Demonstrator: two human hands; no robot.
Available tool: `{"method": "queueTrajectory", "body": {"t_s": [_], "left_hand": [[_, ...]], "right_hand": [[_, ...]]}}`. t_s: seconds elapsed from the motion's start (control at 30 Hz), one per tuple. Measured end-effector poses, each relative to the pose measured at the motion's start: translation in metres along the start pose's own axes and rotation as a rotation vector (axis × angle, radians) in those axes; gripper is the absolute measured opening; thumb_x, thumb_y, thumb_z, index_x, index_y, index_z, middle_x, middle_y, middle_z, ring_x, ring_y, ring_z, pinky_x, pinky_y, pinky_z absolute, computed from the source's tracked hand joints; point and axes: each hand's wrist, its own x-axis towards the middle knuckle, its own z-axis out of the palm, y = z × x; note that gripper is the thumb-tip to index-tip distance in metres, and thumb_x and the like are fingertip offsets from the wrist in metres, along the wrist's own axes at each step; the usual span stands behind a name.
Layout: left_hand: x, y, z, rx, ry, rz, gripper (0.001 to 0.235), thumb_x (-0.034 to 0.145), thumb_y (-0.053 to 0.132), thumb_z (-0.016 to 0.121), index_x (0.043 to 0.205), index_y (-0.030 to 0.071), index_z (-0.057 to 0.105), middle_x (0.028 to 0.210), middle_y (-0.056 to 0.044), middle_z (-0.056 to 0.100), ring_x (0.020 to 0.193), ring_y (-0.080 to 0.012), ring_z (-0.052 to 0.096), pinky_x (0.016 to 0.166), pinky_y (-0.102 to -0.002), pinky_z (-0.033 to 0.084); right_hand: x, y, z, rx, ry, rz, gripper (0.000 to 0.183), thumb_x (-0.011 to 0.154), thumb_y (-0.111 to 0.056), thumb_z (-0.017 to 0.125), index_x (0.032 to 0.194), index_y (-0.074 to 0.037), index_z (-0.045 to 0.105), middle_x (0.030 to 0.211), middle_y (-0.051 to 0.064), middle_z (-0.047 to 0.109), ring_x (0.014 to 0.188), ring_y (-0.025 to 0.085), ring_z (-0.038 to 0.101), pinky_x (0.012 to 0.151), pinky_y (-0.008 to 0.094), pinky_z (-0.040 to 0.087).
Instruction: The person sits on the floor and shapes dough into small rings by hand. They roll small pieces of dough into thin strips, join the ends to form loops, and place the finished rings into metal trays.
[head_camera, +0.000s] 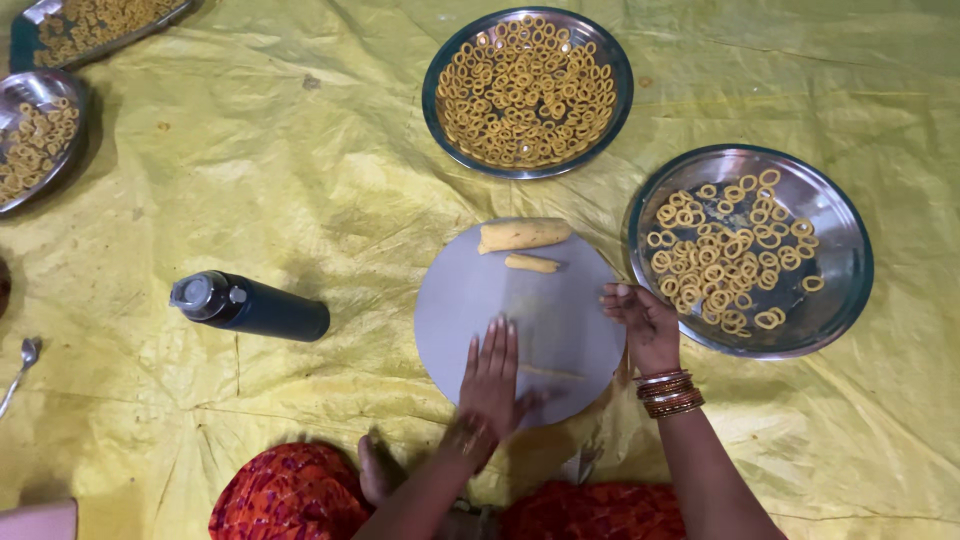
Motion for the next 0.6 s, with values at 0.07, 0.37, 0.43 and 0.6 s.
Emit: {"method": "queueTrajectory", "body": {"t_s": [0.07, 0.37, 0.43, 0.6], "left_hand": [[-0.040, 0.004, 0.005, -0.011, 0.106, 0.041, 0.111, 0.090, 0.079, 0.035, 0.157, -0.005, 0.005, 0.166, -0.021, 0.005, 0.154, -0.0303, 0.003, 0.121, -0.051, 0.002], [0.042, -0.011, -0.012, -0.014, -0.075, -0.038, 0.106, 0.092, 0.073, 0.038, 0.160, 0.001, 0.001, 0.170, -0.015, 0.001, 0.156, -0.0284, -0.004, 0.119, -0.061, -0.007], [0.072, -0.012, -0.026, -0.072, -0.120, -0.140, 0.105, 0.093, 0.074, 0.038, 0.160, 0.001, 0.001, 0.171, -0.015, 0.000, 0.158, -0.0265, -0.004, 0.121, -0.060, -0.008], [0.061, 0.005, -0.042, -0.078, -0.160, -0.253, 0.105, 0.093, 0.073, 0.038, 0.161, 0.002, 0.000, 0.171, -0.015, -0.002, 0.158, -0.0260, -0.005, 0.122, -0.057, -0.008]], "right_hand": [[-0.002, -0.003, 0.003, -0.033, 0.016, 0.003, 0.027, 0.108, -0.020, 0.056, 0.115, 0.000, 0.073, 0.096, 0.009, 0.077, 0.081, 0.014, 0.072, 0.077, 0.027, 0.058], [-0.002, -0.012, 0.005, -0.039, 0.028, 0.021, 0.030, 0.107, -0.022, 0.056, 0.115, 0.001, 0.072, 0.095, 0.008, 0.076, 0.081, 0.013, 0.072, 0.078, 0.027, 0.059], [-0.002, -0.013, 0.006, -0.062, 0.023, 0.025, 0.031, 0.107, -0.023, 0.055, 0.115, 0.002, 0.072, 0.095, 0.009, 0.077, 0.081, 0.014, 0.072, 0.077, 0.028, 0.059], [0.003, -0.012, 0.003, 0.033, 0.008, 0.013, 0.031, 0.106, -0.023, 0.056, 0.114, 0.003, 0.071, 0.097, 0.009, 0.076, 0.084, 0.013, 0.072, 0.080, 0.028, 0.060]]}}
